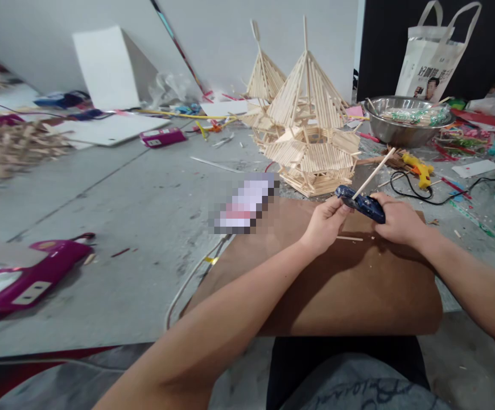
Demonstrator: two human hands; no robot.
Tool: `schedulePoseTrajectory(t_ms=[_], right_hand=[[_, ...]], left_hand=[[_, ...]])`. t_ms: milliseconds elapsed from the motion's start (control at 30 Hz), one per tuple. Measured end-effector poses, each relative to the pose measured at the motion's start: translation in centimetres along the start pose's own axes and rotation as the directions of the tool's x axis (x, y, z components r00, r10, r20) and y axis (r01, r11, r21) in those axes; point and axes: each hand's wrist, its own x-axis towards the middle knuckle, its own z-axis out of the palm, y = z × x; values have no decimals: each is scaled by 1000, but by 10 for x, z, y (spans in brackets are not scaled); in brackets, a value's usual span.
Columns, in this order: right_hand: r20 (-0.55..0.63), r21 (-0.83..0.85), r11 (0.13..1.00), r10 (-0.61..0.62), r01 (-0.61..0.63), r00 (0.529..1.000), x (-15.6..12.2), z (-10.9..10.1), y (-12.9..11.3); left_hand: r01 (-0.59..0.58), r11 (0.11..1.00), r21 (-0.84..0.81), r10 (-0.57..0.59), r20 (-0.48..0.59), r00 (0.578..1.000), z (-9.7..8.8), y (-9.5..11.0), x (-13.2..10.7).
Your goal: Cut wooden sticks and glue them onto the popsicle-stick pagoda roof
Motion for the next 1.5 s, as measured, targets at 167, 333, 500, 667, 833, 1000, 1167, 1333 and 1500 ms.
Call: schedulePoseTrajectory(t_ms=[167, 333, 500, 667, 833, 1000, 1167, 1333, 1500], right_hand=[[-7, 37, 998, -41, 41, 999, -1, 1, 2], [-19, 76, 995, -66, 67, 998, -2, 1, 3], [-13, 98, 992, -83, 83, 997, -3, -1, 3], [11, 70, 995, -69, 68, 998, -3, -2, 3], [20, 14, 999, -41, 41, 999, -3, -2, 1], [38, -21, 1000, -2, 3, 999, -3, -3, -3], [21, -53, 998, 19, -18, 1000, -2, -1, -6], [-18, -32, 998, 54, -54, 998, -1, 1, -7], [-37, 43, 999, -22, 24, 999, -1, 1, -2]], left_hand=[[116, 982, -147, -97, 135, 986, -4, 5, 1], [234, 951, -201, -190, 214, 958, -7, 10, 1], [279, 938, -205, -228, 239, 944, -7, 12, 0], [286, 939, -189, -239, 239, 941, -7, 13, 0], [294, 939, -180, -243, 258, 935, -8, 15, 1], [232, 963, -138, -197, 230, 953, -7, 14, 1], [-9, 996, 90, 10, -8, 1000, -3, 3, -1], [-109, 978, 176, 132, -127, 983, 0, 1, -1], [-1, 1000, 4, 1, 4, 1000, -1, 7, 0]])
